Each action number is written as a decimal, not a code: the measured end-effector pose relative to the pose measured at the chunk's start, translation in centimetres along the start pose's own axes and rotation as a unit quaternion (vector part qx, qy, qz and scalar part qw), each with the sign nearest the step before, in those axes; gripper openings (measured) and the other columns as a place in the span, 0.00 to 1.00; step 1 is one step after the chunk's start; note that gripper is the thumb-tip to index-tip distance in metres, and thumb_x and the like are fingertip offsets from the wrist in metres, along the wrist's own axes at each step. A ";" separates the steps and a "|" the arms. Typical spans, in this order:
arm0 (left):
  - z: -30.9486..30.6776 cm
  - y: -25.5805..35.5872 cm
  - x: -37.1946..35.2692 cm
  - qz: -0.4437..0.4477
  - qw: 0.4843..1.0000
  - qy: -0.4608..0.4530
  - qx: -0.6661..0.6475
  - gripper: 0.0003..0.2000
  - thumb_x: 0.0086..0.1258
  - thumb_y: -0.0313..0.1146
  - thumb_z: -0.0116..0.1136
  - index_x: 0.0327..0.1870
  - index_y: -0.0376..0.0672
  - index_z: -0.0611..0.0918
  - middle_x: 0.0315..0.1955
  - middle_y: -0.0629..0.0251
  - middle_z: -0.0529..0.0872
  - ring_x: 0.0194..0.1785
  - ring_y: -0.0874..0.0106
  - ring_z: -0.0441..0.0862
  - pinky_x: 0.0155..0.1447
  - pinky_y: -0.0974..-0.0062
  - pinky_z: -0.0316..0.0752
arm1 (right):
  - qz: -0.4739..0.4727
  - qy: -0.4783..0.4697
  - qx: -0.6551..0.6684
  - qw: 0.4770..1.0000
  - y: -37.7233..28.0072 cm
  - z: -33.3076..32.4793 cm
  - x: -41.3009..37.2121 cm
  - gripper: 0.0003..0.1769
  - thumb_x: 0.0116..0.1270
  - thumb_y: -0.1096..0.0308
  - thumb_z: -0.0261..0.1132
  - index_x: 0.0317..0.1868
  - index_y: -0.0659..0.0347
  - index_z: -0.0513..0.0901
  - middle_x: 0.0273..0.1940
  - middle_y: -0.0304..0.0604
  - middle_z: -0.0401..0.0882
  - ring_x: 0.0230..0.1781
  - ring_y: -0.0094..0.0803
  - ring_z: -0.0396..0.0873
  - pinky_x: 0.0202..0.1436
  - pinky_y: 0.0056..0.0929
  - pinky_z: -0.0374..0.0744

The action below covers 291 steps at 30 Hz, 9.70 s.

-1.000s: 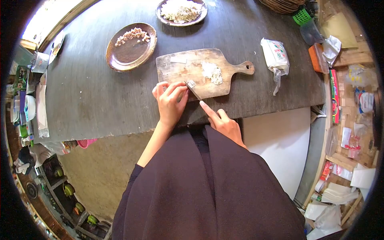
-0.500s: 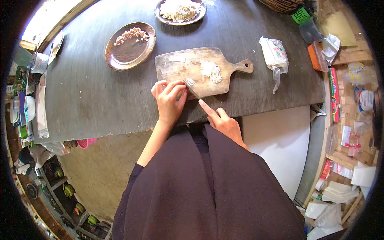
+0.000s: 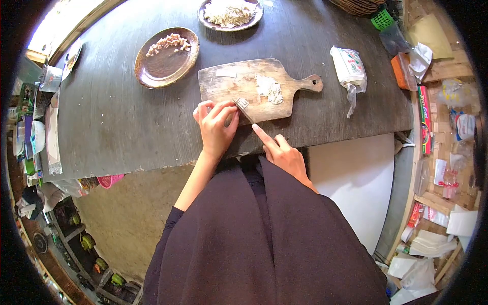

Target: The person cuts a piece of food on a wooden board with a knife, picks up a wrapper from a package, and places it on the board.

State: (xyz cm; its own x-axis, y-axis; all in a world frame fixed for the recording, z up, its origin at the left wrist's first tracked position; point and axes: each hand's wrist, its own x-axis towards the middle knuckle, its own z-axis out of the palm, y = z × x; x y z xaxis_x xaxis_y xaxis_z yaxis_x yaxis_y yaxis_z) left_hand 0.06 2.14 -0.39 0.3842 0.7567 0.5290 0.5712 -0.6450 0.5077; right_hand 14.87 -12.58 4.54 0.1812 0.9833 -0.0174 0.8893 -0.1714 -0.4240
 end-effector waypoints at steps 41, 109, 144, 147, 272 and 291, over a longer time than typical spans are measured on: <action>0.0 -0.1 -0.2 0.006 1.000 0.003 0.005 0.09 0.55 0.30 0.76 0.37 0.50 0.89 0.43 0.80 0.91 0.52 0.64 0.75 0.65 0.60 0.62 | -0.020 -0.006 -0.023 1.000 0.3 0.3 0.6 0.42 0.69 0.74 0.60 0.80 0.25 0.66 0.34 0.45 0.72 0.23 0.45 0.85 0.28 0.43 0.87; -0.2 0.1 -0.1 -0.008 1.000 0.010 -0.001 0.07 0.55 0.32 0.75 0.33 0.51 0.88 0.41 0.81 0.90 0.51 0.63 0.73 0.63 0.59 0.61 | -0.060 0.021 -0.025 0.998 1.5 0.4 0.9 0.35 0.75 0.64 0.63 0.78 0.23 0.68 0.31 0.43 0.71 0.20 0.42 0.82 0.23 0.41 0.84; 0.0 -0.2 -0.4 -0.010 1.000 0.020 -0.010 0.05 0.56 0.32 0.74 0.32 0.51 0.88 0.39 0.81 0.89 0.52 0.62 0.73 0.64 0.58 0.59 | -0.039 0.006 -0.013 0.999 0.6 0.3 0.7 0.36 0.75 0.65 0.64 0.78 0.23 0.68 0.32 0.44 0.72 0.21 0.44 0.83 0.27 0.42 0.86; -0.2 0.1 -0.3 -0.014 1.000 0.021 -0.009 0.05 0.56 0.32 0.73 0.32 0.51 0.88 0.39 0.81 0.89 0.52 0.63 0.73 0.64 0.58 0.59 | -0.038 -0.001 -0.003 0.999 0.5 0.0 0.4 0.36 0.75 0.65 0.64 0.78 0.23 0.68 0.32 0.44 0.72 0.22 0.44 0.83 0.27 0.42 0.86; -2.1 0.9 -1.9 -0.086 0.995 0.047 0.034 0.11 0.64 0.34 0.72 0.47 0.57 0.91 0.49 0.70 0.82 0.60 0.63 0.72 0.66 0.61 0.61 | -0.053 -0.077 0.114 0.989 1.7 -0.6 2.1 0.36 0.76 0.65 0.61 0.81 0.28 0.64 0.39 0.51 0.80 0.34 0.56 0.85 0.40 0.52 0.86; 0.0 -2.5 5.0 -0.039 0.996 -0.006 0.081 0.21 0.65 0.39 0.70 0.60 0.57 0.86 0.55 0.64 0.81 0.64 0.60 0.71 0.69 0.58 0.61 | 0.041 -0.010 0.149 0.988 3.6 -4.2 2.3 0.32 0.77 0.71 0.60 0.79 0.42 0.69 0.41 0.55 0.81 0.41 0.56 0.82 0.48 0.48 0.80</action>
State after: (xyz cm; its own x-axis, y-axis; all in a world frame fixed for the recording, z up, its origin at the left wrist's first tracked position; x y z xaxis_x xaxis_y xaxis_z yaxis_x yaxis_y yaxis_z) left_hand 0.57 7.56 1.02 0.3428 0.8057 0.4831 0.7092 -0.5592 0.4293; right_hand 20.25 -11.20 6.77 0.2362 0.9686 -0.0782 0.7083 -0.2267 -0.6685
